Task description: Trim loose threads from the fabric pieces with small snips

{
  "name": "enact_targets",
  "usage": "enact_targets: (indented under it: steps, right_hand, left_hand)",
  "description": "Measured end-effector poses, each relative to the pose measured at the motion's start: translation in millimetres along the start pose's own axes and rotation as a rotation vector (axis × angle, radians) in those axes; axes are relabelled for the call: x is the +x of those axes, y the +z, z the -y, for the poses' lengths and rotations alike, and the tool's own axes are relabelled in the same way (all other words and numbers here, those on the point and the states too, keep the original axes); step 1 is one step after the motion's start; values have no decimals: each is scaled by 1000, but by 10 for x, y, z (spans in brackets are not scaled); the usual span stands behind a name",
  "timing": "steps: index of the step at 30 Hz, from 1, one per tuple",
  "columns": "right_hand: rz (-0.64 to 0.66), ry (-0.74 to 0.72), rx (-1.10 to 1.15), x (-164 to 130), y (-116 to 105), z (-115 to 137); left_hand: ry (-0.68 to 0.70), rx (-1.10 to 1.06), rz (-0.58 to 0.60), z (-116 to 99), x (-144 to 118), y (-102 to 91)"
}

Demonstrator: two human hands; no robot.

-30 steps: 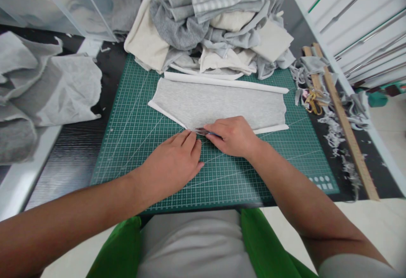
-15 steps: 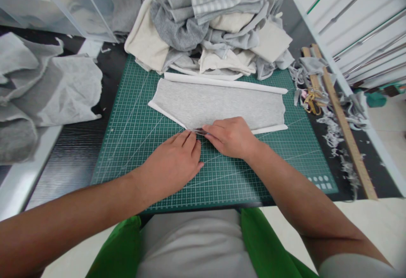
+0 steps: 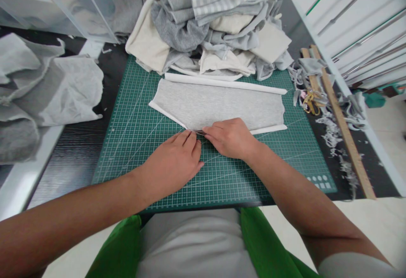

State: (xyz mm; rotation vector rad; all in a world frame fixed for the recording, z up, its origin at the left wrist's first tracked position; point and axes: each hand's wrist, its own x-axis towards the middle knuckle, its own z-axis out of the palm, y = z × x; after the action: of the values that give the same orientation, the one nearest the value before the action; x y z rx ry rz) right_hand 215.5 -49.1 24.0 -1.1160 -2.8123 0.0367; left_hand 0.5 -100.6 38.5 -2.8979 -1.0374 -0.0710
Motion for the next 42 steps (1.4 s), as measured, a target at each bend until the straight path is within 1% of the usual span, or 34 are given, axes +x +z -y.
enact_targets:
  steps: [4,10,17,25,36,42]
  right_hand:
    - [-49,10,12,-6,49,-10]
    - [-69,4,10,-3,66,-9]
    - [-39,26,17,10,51,2]
    - [-61,32,33,8,49,-2]
    - [-65,48,70,-6,33,-29]
    - [-45,46,48,11,30,-3]
  left_hand:
    - [4,-5,5,0,-2,-8]
    - [7,-9,17,4,-2,-13]
    - [0,-7,10,-3,6,-4]
    - [-1,-11,11,10,8,-20]
    - [-13,-31,42,24,12,-42]
    - [-7,-16,19,30,8,-41]
